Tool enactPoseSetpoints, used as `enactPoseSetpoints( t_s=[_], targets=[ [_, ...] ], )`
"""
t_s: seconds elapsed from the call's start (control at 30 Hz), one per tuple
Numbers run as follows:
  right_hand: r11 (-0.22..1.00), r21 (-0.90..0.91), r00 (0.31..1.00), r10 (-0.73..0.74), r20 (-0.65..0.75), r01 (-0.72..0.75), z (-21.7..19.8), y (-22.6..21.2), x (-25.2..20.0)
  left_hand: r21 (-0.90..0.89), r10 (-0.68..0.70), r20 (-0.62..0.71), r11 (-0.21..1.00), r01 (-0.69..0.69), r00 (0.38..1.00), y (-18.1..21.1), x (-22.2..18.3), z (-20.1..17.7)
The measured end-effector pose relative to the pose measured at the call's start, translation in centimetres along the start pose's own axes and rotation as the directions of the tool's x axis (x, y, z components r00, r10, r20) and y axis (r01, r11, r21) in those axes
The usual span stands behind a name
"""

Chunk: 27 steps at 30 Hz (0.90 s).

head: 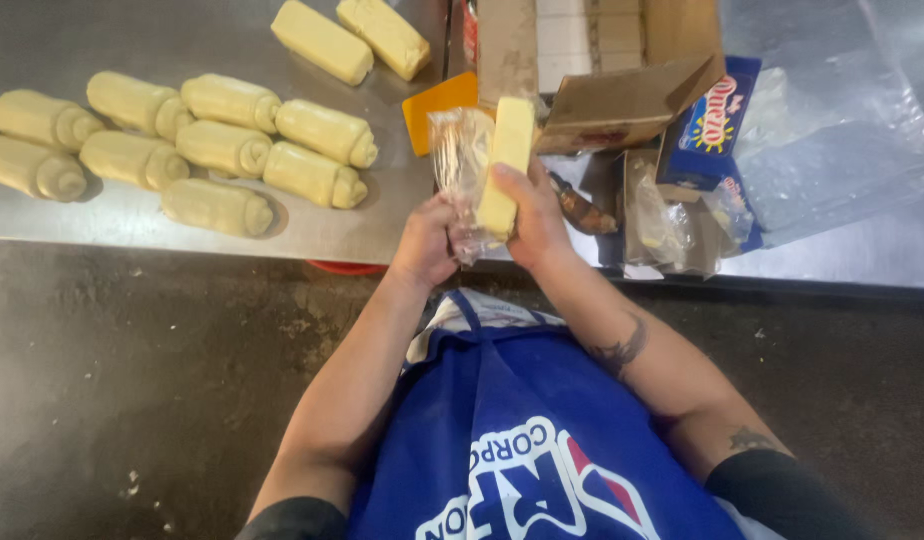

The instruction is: The person removes cheese blocks from a cardboard box, unwraps them from plastic packaging, and slices the blocks into pieces using a knife on a metal surface.

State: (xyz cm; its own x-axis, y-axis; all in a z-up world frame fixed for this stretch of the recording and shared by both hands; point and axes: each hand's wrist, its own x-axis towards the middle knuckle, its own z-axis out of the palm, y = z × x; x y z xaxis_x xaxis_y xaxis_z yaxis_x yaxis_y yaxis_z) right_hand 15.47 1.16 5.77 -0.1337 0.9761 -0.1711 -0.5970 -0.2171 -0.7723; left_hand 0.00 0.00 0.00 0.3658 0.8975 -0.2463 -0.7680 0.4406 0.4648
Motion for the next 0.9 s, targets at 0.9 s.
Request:
enactPoseSetpoints(
  t_s=[0.9],
  targets=[
    [0.949, 0.118, 0.931, 0.252, 0.264, -0.291, -2.8, 2.1, 2.3, 0.468, 0.230, -0.150, 0.873, -0.136, 0.962, 4.5, -3.6, -3.1]
  ],
)
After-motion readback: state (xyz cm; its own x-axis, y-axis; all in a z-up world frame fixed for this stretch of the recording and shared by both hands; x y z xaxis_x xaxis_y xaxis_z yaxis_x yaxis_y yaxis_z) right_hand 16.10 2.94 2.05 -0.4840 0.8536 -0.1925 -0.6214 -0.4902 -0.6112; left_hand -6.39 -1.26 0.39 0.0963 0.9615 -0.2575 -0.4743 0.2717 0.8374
